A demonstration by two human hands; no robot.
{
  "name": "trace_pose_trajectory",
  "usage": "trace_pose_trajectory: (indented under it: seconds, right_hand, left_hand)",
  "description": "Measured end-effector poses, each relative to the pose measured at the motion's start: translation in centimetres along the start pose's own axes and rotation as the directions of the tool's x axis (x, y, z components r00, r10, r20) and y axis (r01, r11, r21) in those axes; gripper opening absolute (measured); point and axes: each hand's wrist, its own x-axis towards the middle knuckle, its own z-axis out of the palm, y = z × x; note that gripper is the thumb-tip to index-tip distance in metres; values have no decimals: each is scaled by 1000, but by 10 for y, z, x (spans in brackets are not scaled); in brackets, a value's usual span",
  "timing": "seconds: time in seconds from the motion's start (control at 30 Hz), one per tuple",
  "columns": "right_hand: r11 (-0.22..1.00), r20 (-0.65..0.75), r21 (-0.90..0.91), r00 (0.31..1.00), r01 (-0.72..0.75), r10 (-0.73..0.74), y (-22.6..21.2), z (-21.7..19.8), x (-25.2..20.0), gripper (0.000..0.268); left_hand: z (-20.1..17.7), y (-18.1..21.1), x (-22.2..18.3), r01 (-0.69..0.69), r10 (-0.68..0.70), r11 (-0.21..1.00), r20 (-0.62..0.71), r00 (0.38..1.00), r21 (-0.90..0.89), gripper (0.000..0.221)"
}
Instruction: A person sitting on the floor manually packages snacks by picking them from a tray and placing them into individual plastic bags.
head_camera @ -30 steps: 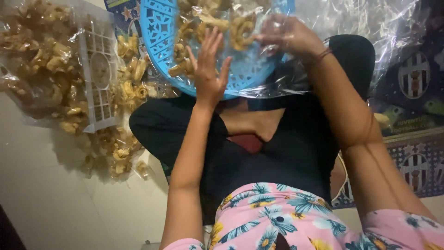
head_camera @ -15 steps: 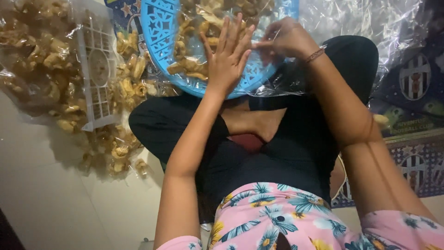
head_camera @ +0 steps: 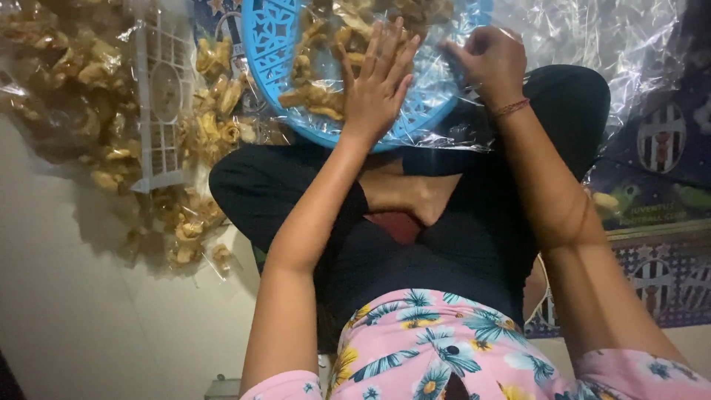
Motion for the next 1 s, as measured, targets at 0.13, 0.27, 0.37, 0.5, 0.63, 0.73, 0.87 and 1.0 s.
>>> trace_pose_trajectory:
  seconds: [0.13, 0.27, 0.37, 0.5, 0.63, 0.73, 0.87, 1.0]
  right_hand:
    - [999, 88, 4, 995, -40, 39, -1, -11, 2, 56]
    - [945, 452, 142, 868, -295, 203, -12, -42, 1, 53]
    - [946, 470, 271, 882, -181, 34, -16, -72, -18, 31]
    - [879, 481, 351, 868, -323, 127, -40, -100, -61, 19]
    - [921, -8, 389, 1000, 8, -5, -10, -99, -107, 20]
    - [939, -349, 296, 935, 174, -63, -19, -96, -145, 19]
    - [870, -531, 378, 844, 316, -76, -5, -63, -206, 28]
    - [797, -347, 359, 862, 486, -369, -24, -39, -240, 20]
  left_hand:
    - [10, -3, 1, -15, 14, 1000, -73, 997, -3, 47]
    - [78, -25, 23, -66, 103, 992, -393, 914, 106, 58]
    - [120, -33, 47, -277, 133, 946, -577, 806, -169, 65]
    - [108, -25, 42, -220, 58, 953, -585, 809, -210, 73]
    - [48, -23, 0, -97, -16, 978, -530, 848, -185, 42]
    - [36, -47, -45, -439, -95, 732, -716, 691, -521, 44]
    - [17, -100, -137, -337, -529, 689, -763, 371, -641, 25]
    - [86, -207, -206, -144, -781, 601, -616, 102, -786, 37]
